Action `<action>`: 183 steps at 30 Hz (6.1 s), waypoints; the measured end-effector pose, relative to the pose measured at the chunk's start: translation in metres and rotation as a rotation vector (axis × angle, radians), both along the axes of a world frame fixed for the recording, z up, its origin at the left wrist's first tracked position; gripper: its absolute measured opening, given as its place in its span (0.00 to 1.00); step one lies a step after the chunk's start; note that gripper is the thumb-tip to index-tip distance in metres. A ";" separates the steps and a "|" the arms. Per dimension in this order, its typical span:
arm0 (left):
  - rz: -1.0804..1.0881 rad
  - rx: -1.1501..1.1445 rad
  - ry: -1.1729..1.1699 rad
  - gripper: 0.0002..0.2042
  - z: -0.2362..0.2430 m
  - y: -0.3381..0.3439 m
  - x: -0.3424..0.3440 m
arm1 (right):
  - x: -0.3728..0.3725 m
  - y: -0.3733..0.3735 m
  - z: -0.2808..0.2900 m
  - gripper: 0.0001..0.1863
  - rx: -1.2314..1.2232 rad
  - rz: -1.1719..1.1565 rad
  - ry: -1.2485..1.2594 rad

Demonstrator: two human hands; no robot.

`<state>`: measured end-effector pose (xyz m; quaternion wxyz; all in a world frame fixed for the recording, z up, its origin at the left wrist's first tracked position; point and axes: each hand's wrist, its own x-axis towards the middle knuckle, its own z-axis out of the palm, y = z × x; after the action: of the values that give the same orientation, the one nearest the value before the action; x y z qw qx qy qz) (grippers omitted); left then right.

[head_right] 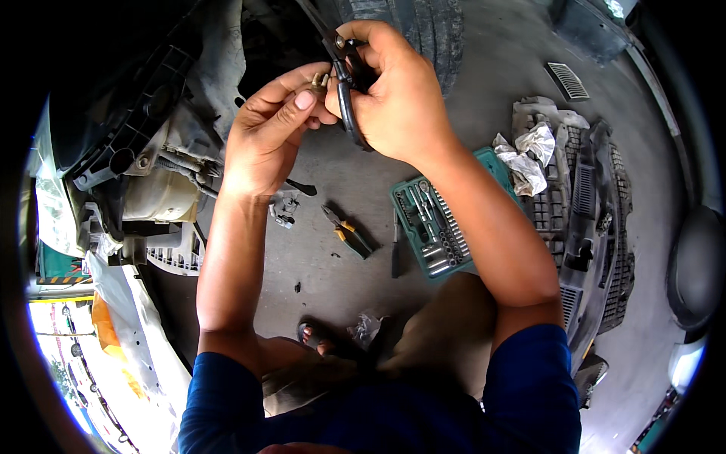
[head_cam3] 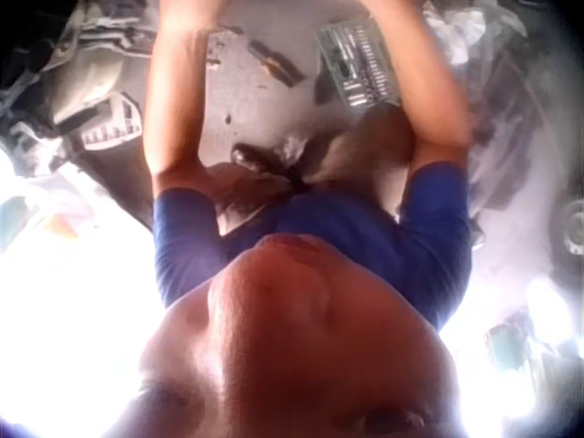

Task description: The person removes fasteners and cuts a plastic component in a car's wheel well area using a socket wrench, pliers, and scissors.

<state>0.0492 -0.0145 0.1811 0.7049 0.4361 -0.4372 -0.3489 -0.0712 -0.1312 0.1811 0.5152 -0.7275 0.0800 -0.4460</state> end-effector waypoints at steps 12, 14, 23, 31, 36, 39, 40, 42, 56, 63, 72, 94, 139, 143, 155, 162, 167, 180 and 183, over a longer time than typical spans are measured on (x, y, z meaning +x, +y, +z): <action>0.109 -0.038 -0.003 0.12 -0.007 -0.008 0.001 | -0.015 -0.014 -0.004 0.19 0.309 0.256 -0.079; 0.066 -0.069 0.070 0.14 -0.007 -0.008 0.001 | -0.022 -0.017 -0.011 0.17 0.411 0.316 -0.106; -0.115 -0.130 0.192 0.15 -0.011 -0.007 0.002 | -0.021 0.001 -0.020 0.23 0.356 0.254 -0.032; -0.065 -0.171 0.125 0.11 -0.013 -0.010 0.001 | -0.021 0.003 -0.017 0.25 0.362 0.209 -0.163; -0.025 -0.137 0.032 0.10 -0.014 -0.009 0.003 | -0.015 0.008 -0.017 0.26 0.332 0.215 -0.260; 0.066 -0.130 -0.101 0.10 -0.011 -0.009 -0.003 | -0.012 0.005 -0.024 0.25 0.380 0.247 -0.247; 0.106 -0.131 -0.155 0.09 -0.009 -0.009 -0.006 | -0.013 0.003 -0.024 0.25 0.388 0.255 -0.244; 0.153 -0.141 -0.248 0.09 -0.009 -0.010 -0.010 | -0.015 0.000 -0.026 0.25 0.406 0.273 -0.234; 0.248 -0.104 -0.598 0.16 0.003 -0.005 -0.013 | -0.015 -0.006 -0.031 0.25 0.235 0.226 -0.300; 0.307 -0.187 -0.633 0.12 0.001 -0.009 -0.014 | -0.014 -0.003 -0.033 0.23 0.302 0.238 -0.336; 0.574 -0.158 -0.802 0.13 0.004 -0.004 -0.018 | -0.005 -0.016 -0.071 0.22 0.593 0.197 0.181; 0.402 -0.037 -0.563 0.12 0.008 0.008 -0.005 | -0.026 0.110 -0.291 0.14 -0.932 1.223 1.577; 0.070 0.193 0.112 0.22 0.062 0.019 0.016 | 0.122 0.031 -0.002 0.02 -0.002 -0.440 -0.859; 0.539 0.230 -0.677 0.23 0.065 0.020 0.009 | 0.105 0.020 0.001 0.04 0.182 -0.198 -1.008; 0.537 0.601 -2.503 0.56 0.029 0.032 0.051 | 0.165 0.005 0.032 0.05 0.326 -0.082 -1.186; 0.514 0.775 -2.480 0.70 0.022 0.047 0.063 | 0.171 0.010 0.028 0.03 0.402 -0.100 -1.193; 0.498 0.714 -2.547 0.70 0.020 0.042 0.063 | 0.168 0.005 0.028 0.01 0.390 -0.064 -1.135; 0.508 0.669 -2.736 0.68 0.017 0.037 0.066 | 0.171 -0.003 0.032 0.08 0.290 0.111 -0.834; 0.574 0.755 -2.650 0.70 0.017 0.052 0.072 | 0.167 0.003 0.034 0.07 0.298 0.090 -0.794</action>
<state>0.1216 0.0372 0.1980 -0.3367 0.6697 -0.5458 0.3744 0.0961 -0.1280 0.2155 0.6244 -0.4197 -0.0928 -0.6523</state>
